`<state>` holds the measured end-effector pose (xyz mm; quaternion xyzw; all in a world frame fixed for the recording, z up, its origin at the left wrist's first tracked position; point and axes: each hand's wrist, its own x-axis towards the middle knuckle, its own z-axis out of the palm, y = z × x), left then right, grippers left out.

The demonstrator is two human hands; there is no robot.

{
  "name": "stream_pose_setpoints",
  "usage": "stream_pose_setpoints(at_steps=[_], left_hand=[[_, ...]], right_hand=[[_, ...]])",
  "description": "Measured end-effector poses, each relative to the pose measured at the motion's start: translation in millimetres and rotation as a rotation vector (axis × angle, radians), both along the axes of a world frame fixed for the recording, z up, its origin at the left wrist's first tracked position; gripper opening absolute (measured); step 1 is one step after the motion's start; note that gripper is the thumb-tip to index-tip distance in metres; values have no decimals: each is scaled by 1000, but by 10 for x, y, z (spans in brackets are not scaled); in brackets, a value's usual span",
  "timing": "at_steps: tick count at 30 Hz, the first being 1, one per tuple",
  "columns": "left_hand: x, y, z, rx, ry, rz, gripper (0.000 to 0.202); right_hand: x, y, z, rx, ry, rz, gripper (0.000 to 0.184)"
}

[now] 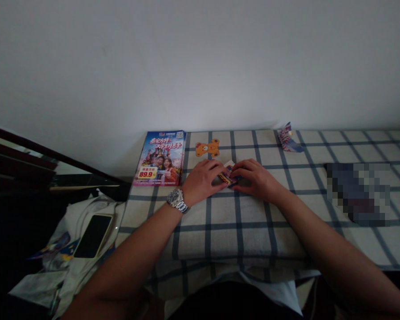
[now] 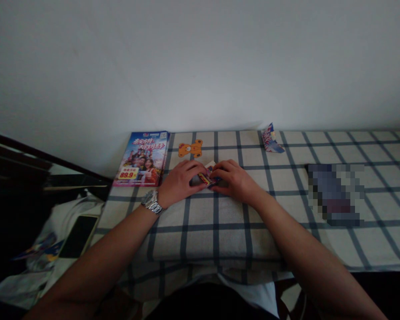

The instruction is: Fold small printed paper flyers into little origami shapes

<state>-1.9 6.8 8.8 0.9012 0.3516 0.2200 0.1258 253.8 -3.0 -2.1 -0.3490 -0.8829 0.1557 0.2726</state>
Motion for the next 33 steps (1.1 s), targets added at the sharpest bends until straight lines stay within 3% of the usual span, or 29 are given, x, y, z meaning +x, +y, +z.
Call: stream_pose_setpoints(at_steps=[15,21,33], left_hand=[[-26,2,4,-1,6,-40,32],[2,-41,21,25,32,9,30],[-16,-6,6,8,-28,-12,26]], right_hand=[[-99,-52,38,52,-2,-51,17],[-70,-36,18,36,5,-31,21],[-62,-33,-2,74,-35,9,26]])
